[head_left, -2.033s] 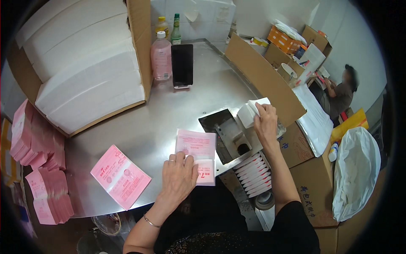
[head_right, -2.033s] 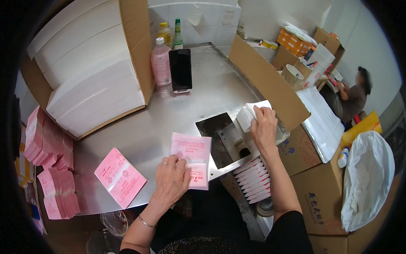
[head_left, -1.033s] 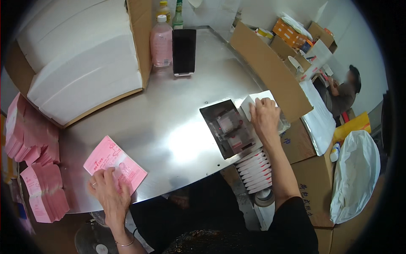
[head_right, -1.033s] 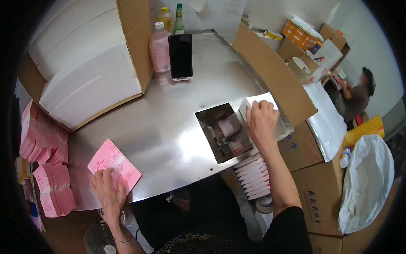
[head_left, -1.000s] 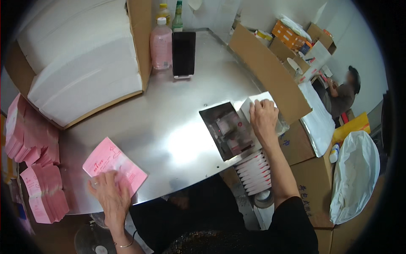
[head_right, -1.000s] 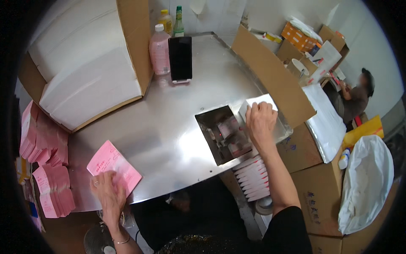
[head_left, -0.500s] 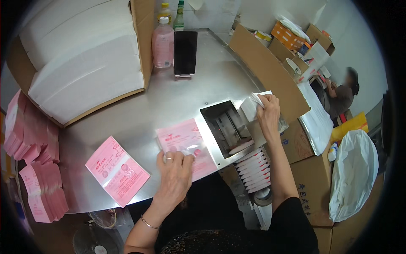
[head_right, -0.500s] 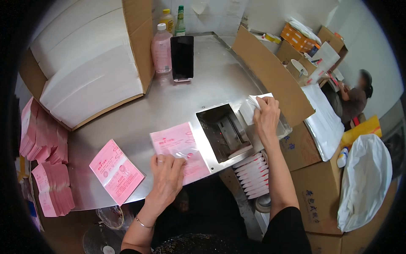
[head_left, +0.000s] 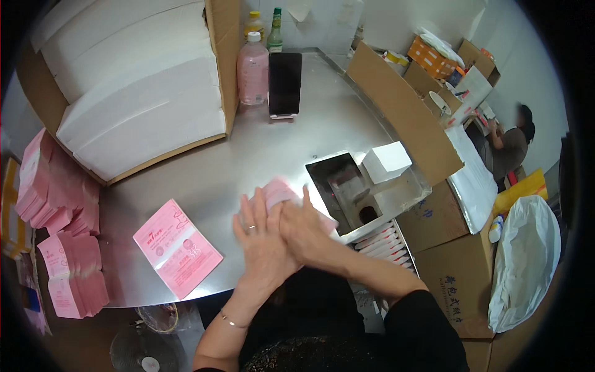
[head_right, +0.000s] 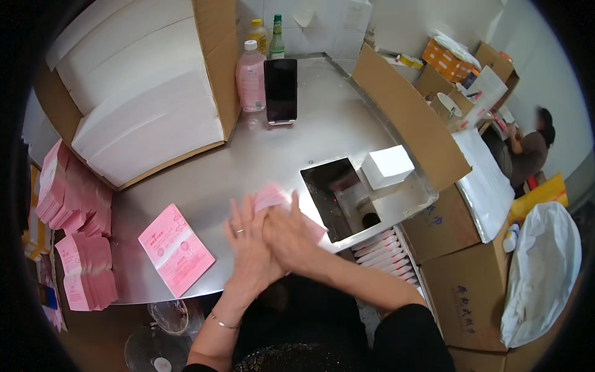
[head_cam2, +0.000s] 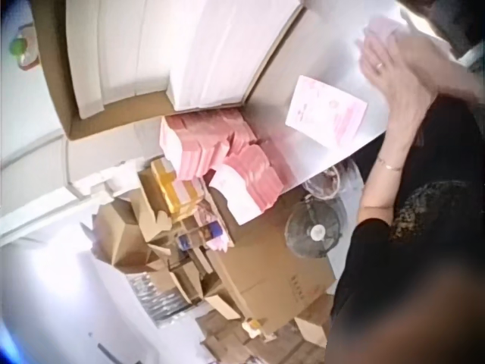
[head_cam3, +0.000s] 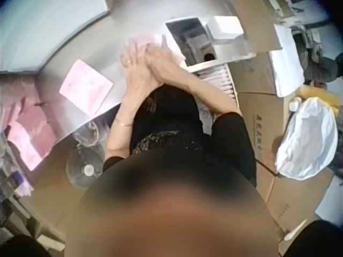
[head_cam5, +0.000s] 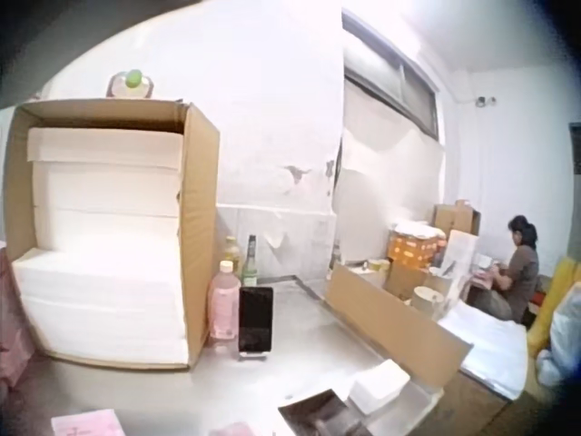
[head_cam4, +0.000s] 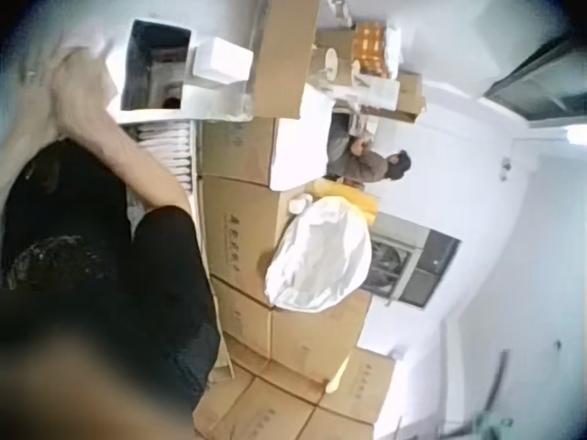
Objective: The person is folding, checking, and packing bundles of wallet tissue packs into cardboard boxes.
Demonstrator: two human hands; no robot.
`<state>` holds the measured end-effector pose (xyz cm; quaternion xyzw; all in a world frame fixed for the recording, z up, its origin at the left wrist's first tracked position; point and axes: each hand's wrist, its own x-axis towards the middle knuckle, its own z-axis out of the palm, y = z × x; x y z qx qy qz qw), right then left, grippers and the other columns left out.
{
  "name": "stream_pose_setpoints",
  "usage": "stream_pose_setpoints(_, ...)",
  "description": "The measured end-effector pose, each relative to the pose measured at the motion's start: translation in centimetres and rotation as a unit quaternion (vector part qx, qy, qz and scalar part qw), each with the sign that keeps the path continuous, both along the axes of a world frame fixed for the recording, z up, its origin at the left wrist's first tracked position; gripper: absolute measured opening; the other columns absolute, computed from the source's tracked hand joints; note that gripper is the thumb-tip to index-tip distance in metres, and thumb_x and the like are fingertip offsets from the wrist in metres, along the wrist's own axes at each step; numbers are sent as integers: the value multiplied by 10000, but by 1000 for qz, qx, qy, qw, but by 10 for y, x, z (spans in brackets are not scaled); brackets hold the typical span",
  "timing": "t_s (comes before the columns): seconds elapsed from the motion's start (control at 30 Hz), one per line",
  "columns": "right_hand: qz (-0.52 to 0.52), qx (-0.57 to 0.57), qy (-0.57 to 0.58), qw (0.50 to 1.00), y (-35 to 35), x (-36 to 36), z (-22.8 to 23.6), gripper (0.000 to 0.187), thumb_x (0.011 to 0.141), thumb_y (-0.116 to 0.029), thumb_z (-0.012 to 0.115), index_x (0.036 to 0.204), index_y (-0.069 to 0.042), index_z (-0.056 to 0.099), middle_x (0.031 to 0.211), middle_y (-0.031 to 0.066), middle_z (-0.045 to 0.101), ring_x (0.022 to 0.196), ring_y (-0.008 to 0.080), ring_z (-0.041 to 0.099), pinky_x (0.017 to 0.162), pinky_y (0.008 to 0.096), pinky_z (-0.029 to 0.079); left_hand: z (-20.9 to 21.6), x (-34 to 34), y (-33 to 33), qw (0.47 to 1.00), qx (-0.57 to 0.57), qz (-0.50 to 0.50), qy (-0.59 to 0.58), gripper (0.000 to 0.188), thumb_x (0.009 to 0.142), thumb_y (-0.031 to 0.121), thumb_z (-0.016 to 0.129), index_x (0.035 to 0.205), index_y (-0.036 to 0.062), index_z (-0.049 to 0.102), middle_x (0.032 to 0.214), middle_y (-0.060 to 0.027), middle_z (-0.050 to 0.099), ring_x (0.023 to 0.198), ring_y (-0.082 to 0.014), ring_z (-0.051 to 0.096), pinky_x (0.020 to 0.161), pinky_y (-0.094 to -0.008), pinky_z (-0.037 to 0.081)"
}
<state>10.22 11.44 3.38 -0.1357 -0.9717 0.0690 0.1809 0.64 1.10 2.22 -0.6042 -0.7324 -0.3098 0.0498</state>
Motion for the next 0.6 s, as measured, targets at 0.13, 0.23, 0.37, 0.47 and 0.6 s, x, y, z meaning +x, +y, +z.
stream_pose_setpoints(0.13, -47, 95, 156, 982, 23, 51, 4, 271, 744, -30, 630, 1015, -26, 651, 866, 144, 623, 869, 350, 629, 890, 548, 488, -2, -12, -10, 998, -22, -5, 51, 627, 694, 291, 752, 1255, 75, 573, 1440, -209, 442, 1292, -432, 421, 966, -525, 354)
stream_pose_setpoints(0.23, -296, 210, 100, 926, 89, 88, 33, 348, 841, -114, 664, 1166, -14, 592, 908, 110, 587, 883, 302, 581, 799, 457, 429, 5, -8, -9, 997, -5, 8, 77, 485, 744, 256, 705, 1187, 79, 615, 1198, -170, 557, 1049, -349, 526, 789, -437, 380)
stream_pose_setpoints(0.37, -380, 199, 36, 903, 122, 108, 16, 203, 887, -195, 657, 993, -25, 685, 915, 112, 593, 927, 279, 574, 841, 438, 418, 17, 5, -7, 985, -171, -3, 2, 498, 730, 267, 735, 1183, 94, 619, 1177, -165, 554, 1043, -345, 523, 792, -443, 386)
stream_pose_setpoints(0.47, -381, 197, 51, 902, 132, 113, 14, 174, 893, -177, 636, 883, -17, 706, 885, 119, 587, 915, 287, 569, 820, 449, 424, 18, 8, 3, 993, -108, -21, 36, 472, 717, 275, 748, 1133, 85, 633, 1206, -188, 544, 1112, -365, 503, 886, -483, 383)
stream_pose_setpoints(0.6, -389, 142, 53, 909, 135, 109, 19, 157, 894, -143, 623, 884, -7, 701, 871, 125, 581, 900, 300, 563, 804, 464, 424, 6, 1, 10, 991, 42, -55, 113, 404, 718, 308, 751, 1025, 68, 644, 1202, -196, 532, 1196, -374, 464, 992, -533, 343)
